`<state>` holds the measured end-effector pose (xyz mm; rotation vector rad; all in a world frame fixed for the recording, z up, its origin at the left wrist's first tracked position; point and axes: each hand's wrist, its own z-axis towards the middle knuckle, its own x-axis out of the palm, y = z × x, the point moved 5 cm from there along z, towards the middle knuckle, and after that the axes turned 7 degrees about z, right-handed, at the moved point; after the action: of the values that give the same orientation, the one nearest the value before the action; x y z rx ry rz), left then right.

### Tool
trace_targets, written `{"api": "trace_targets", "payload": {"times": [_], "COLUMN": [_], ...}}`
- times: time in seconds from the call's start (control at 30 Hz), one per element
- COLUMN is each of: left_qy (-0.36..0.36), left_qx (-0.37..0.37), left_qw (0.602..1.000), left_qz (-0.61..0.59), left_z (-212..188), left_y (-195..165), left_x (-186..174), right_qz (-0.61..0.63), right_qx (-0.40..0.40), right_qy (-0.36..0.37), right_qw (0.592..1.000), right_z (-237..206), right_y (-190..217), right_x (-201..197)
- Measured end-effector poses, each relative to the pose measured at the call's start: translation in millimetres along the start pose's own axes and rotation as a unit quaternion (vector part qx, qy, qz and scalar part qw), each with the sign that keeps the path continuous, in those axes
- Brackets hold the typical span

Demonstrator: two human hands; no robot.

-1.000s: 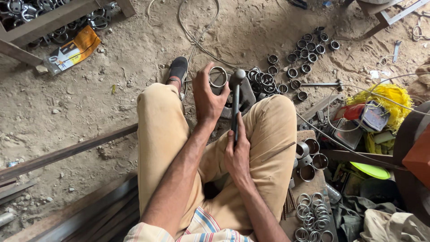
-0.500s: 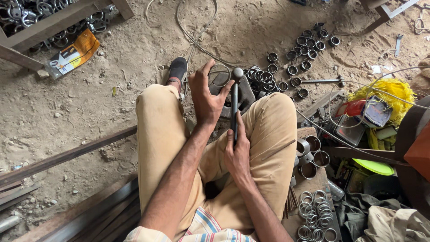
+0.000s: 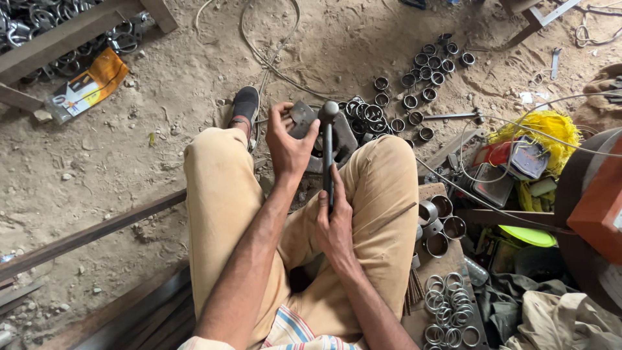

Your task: The person sits on the floor and uses a hammer to strike a metal ring placed on a metal rod. They repeatedly pick up rings from a pile, place them on the rod, and hammer them into position.

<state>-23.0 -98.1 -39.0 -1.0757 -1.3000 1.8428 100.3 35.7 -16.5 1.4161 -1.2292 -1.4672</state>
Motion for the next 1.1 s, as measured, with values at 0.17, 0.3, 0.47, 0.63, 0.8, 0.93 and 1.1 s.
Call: {"api": "trace_targets", "payload": {"times": [0.17,0.3,0.47,0.63,0.8,0.93,1.1], "left_qy": [0.000,-0.027,0.048,0.132,0.176,0.201,0.248], "left_qx": [-0.154,-0.153,-0.268,-0.272,-0.280,-0.307,-0.204], "left_qw": [0.979,0.972,0.931,0.904,0.889,0.860,0.888], "left_qz": [-0.133,-0.176,-0.245,-0.301,-0.315,-0.354,-0.329], "left_z": [2,-1,0,-1,-2,-6,-11], "left_y": [25,28,29,6,-10,-20,-42], "left_x": [9,13,9,-8,-27,-39,-49], "right_qz": [0.016,0.089,0.195,0.021,-0.297,-0.402,-0.299], "right_qx": [0.021,-0.046,0.236,0.133,-0.096,-0.126,-0.047], "right_qy": [0.004,0.020,0.083,0.203,-0.008,-0.050,-0.033], "right_qw": [1.000,0.995,0.948,0.970,0.950,0.905,0.953], "right_z": [-2,-22,-32,-48,-39,-30,-31], "right_y": [4,24,19,43,71,80,71], "right_x": [0,8,5,-35,-91,-110,-112]}}
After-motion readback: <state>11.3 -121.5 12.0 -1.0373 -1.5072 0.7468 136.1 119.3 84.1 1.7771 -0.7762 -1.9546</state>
